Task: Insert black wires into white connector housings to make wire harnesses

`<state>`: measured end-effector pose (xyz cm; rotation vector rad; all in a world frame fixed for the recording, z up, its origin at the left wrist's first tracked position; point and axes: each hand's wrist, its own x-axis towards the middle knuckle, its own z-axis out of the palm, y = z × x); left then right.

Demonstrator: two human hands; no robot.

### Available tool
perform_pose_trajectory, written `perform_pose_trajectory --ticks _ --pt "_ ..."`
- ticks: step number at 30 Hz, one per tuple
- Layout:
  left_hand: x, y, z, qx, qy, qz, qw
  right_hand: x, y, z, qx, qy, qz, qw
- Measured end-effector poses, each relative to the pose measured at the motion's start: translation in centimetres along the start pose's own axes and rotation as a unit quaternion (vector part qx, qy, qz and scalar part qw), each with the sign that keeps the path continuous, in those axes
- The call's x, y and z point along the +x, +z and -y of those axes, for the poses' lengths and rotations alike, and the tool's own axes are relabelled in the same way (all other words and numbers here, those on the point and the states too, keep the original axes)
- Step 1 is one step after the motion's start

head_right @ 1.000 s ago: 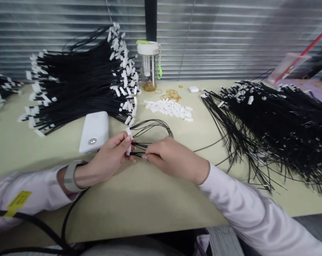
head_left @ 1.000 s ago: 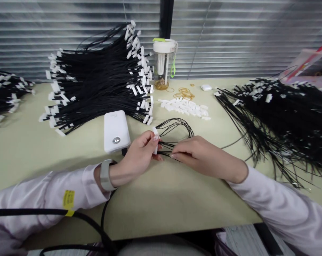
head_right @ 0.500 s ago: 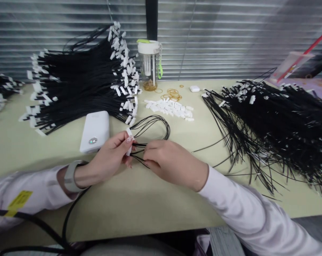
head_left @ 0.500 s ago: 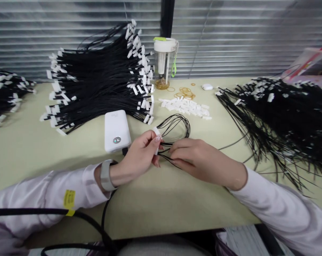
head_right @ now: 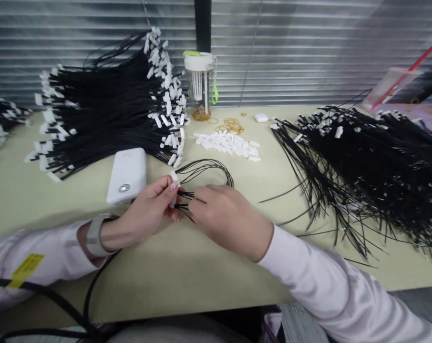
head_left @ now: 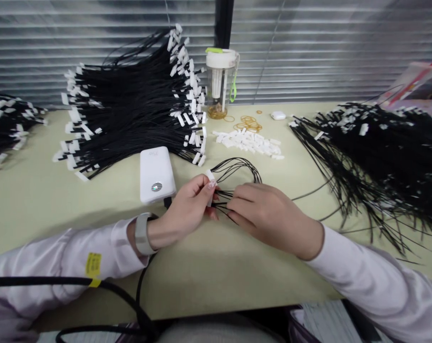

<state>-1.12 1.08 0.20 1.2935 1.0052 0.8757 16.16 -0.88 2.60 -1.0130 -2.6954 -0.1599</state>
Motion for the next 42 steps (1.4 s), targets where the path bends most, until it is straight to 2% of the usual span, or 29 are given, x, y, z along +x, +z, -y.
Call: perform_pose_trajectory --ticks 3,9,14,16,18,20,23,25,27,29,31,33,35,37,39,42 --pt "0.0 0.0 0.0 0.004 -0.004 0.008 1.000 0.0 0.1 0.3 -0.029 -0.001 -0.006 1.000" --pt "0.0 0.0 0.1 0.009 0.003 0.019 1.000 0.0 0.2 0.5 -0.033 0.057 0.017 0.998" --pt "0.0 0.0 0.2 -0.004 0.002 0.014 1.000 -0.2 -0.7 -0.5 -0.097 0.040 0.033 0.994" --pt "0.0 0.0 0.2 -0.015 -0.008 0.009 1.000 -0.6 -1.6 -1.4 -0.112 0.075 -0.001 0.991" --pt "0.0 0.0 0.3 -0.025 -0.013 0.008 1.000 -1.1 -2.6 -2.6 -0.105 0.147 -0.101 0.978" --pt "0.0 0.0 0.3 -0.031 -0.014 0.010 0.999 -1.7 -3.4 -3.9 -0.065 0.230 -0.242 0.940" --pt "-0.1 0.0 0.2 -0.031 -0.017 0.012 0.999 -2.0 -4.0 -6.0 0.089 0.305 -0.417 0.852" --pt "-0.1 0.0 0.2 -0.026 -0.021 0.017 0.999 -1.9 -4.0 -7.0 0.230 0.310 -0.472 0.793" --pt "-0.1 0.0 0.2 -0.022 -0.022 0.023 0.999 -1.7 -3.9 -7.5 0.343 0.298 -0.487 0.746" --pt "-0.1 0.0 0.2 -0.018 -0.022 0.026 0.999 -1.4 -3.6 -7.4 0.392 0.298 -0.477 0.729" --pt "-0.1 0.0 0.2 -0.012 -0.023 0.023 0.999 -1.2 -3.0 -6.6 0.389 0.308 -0.430 0.754" --pt "-0.1 0.0 0.1 -0.009 -0.023 0.020 0.999 -0.9 -2.3 -5.3 0.351 0.310 -0.342 0.815" --pt "-0.1 0.0 0.1 -0.011 -0.022 0.018 1.000 -0.5 -1.5 -3.9 0.290 0.282 -0.252 0.879" --pt "-0.1 0.0 0.1 -0.011 -0.022 0.019 1.000 -0.1 -0.9 -2.7 0.231 0.238 -0.193 0.923" --pt "-0.1 0.0 0.1 -0.007 -0.021 0.021 1.000 0.2 -0.5 -1.9 0.203 0.205 -0.164 0.943" --pt "-0.1 0.0 0.1 -0.005 -0.018 0.022 1.000 0.4 -0.3 -1.5 0.196 0.193 -0.152 0.949"
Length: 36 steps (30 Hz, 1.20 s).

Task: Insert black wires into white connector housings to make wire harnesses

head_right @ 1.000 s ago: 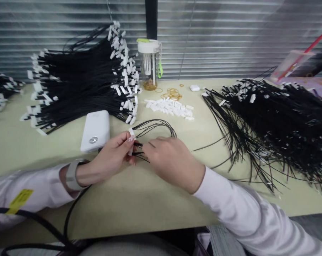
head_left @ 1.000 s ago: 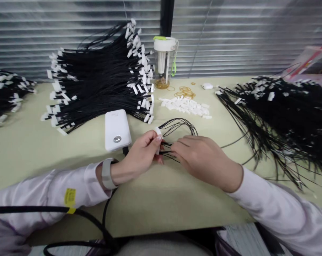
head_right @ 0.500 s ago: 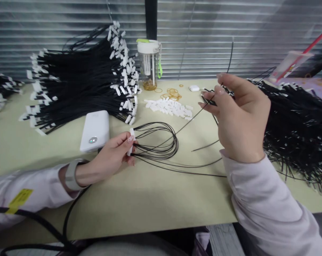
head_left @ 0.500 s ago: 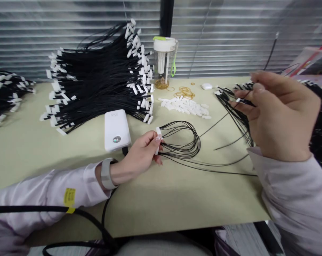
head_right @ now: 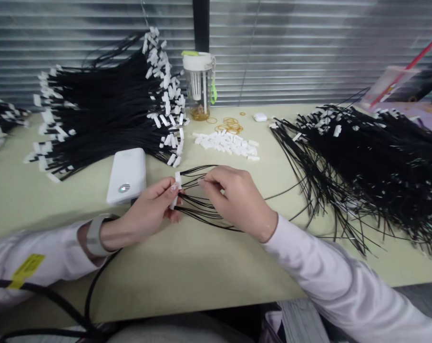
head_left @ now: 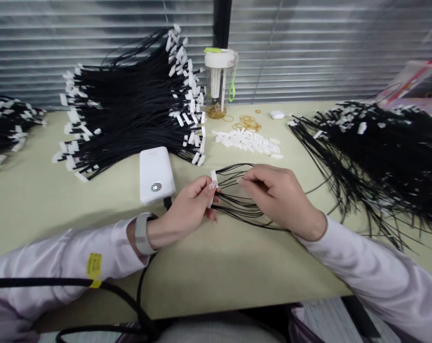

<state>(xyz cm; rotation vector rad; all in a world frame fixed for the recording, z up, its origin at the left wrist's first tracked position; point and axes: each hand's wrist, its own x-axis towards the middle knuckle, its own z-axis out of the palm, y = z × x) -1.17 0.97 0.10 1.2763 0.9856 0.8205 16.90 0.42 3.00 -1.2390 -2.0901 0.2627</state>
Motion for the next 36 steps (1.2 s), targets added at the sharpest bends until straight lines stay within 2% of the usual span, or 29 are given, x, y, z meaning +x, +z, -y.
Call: perform_pose_trajectory --ticks 27,36 --pt "-0.11 0.05 0.01 0.009 0.008 0.011 1.000 0.05 0.01 0.13 0.015 0.038 0.022 0.999" --pt "-0.13 0.03 -0.14 0.019 0.006 0.009 1.000 0.30 0.08 -0.08 0.045 0.022 0.092 0.995"
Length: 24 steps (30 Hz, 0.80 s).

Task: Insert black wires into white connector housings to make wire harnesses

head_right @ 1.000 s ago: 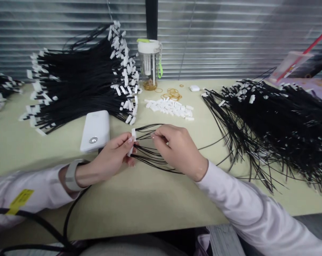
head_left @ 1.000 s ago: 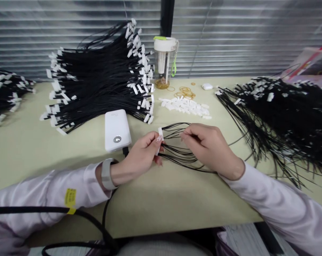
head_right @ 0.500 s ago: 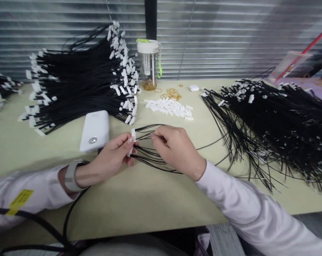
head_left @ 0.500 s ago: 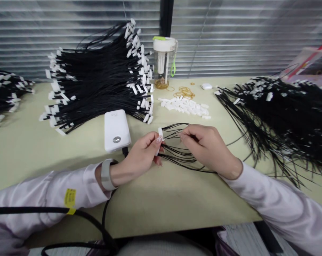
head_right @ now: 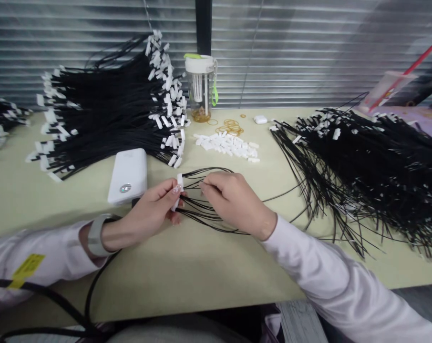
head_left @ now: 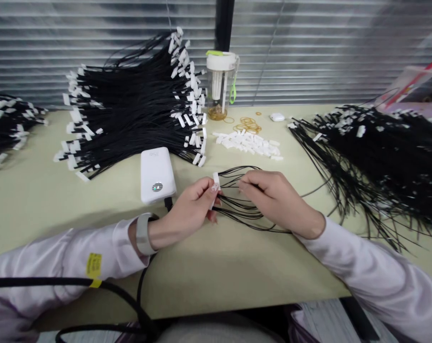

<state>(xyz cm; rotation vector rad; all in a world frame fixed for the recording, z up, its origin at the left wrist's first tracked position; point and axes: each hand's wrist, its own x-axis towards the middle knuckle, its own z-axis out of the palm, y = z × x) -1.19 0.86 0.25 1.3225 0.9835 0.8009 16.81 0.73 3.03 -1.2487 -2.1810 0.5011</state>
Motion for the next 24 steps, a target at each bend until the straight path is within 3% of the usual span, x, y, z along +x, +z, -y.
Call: perform_pose_trajectory --ticks 8,15,17,21,22,24 --pt "-0.3 0.2 -0.2 0.033 0.018 0.027 0.999 -0.1 1.3 0.5 -0.038 -0.081 -0.004 0.996" --pt "-0.2 0.2 -0.2 0.022 0.001 0.032 0.999 0.1 1.3 0.5 -0.065 -0.067 0.005 0.996" --pt "-0.1 0.2 -0.1 0.003 -0.001 0.016 1.000 0.3 0.5 0.4 -0.072 -0.061 -0.021 0.995" --pt "0.2 0.1 0.1 -0.080 0.010 -0.072 0.994 0.1 -2.8 -0.4 -0.128 -0.016 -0.146 0.981" --pt "0.3 0.1 0.1 -0.108 0.008 -0.088 0.990 -0.1 -3.8 -0.7 -0.142 0.010 -0.149 0.979" --pt "0.4 0.1 0.1 -0.158 -0.001 -0.102 0.982 -0.5 -5.2 -1.6 -0.145 0.060 -0.062 0.986"
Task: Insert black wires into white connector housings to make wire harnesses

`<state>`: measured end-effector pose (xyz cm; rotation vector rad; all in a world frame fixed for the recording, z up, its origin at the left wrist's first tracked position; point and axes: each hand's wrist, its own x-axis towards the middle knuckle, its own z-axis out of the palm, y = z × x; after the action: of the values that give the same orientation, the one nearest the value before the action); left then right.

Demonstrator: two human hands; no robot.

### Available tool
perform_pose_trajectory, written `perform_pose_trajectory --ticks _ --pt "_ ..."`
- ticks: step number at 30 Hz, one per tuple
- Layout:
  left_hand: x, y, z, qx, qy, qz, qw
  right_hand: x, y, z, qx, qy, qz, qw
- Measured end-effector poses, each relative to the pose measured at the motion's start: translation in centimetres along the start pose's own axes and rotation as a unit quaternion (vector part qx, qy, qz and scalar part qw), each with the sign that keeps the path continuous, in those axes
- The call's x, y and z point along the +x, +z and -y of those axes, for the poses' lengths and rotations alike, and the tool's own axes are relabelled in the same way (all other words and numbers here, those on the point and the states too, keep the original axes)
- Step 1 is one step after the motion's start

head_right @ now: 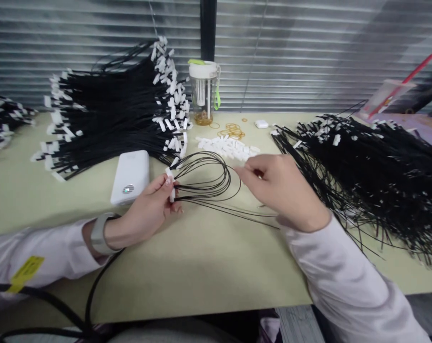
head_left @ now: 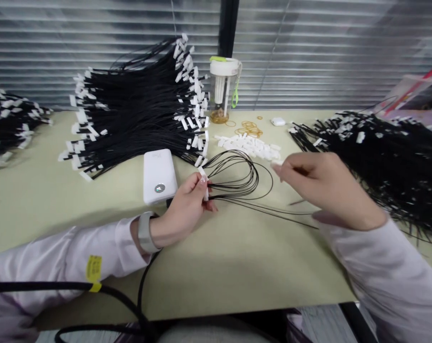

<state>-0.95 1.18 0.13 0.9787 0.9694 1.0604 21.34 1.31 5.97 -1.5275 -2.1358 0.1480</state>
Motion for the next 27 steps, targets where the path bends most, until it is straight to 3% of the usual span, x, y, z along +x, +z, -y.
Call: perform_pose_trajectory --ticks 3,5,9,15,23,27 --pt "0.1 0.1 -0.2 -0.037 -0.025 -0.011 0.999 -0.2 0.0 -1.0 0.024 -0.012 0.210 0.977" --pt "0.1 0.2 -0.3 -0.046 -0.035 -0.016 0.998 -0.2 0.8 -0.7 0.036 -0.041 0.259 0.964" --pt "0.1 0.2 -0.4 -0.051 -0.041 -0.020 0.998 -0.2 2.1 0.6 0.037 -0.082 0.261 0.961" --pt "0.1 0.3 -0.5 -0.056 -0.050 -0.019 0.997 -0.5 2.1 1.3 0.053 -0.068 0.273 0.958" --pt "0.1 0.3 -0.5 -0.039 -0.038 -0.027 0.998 -0.4 1.8 0.6 0.046 -0.057 0.212 0.975" --pt "0.1 0.3 -0.4 -0.041 -0.042 -0.025 0.998 -0.3 1.1 0.2 -0.027 -0.032 0.180 0.983"
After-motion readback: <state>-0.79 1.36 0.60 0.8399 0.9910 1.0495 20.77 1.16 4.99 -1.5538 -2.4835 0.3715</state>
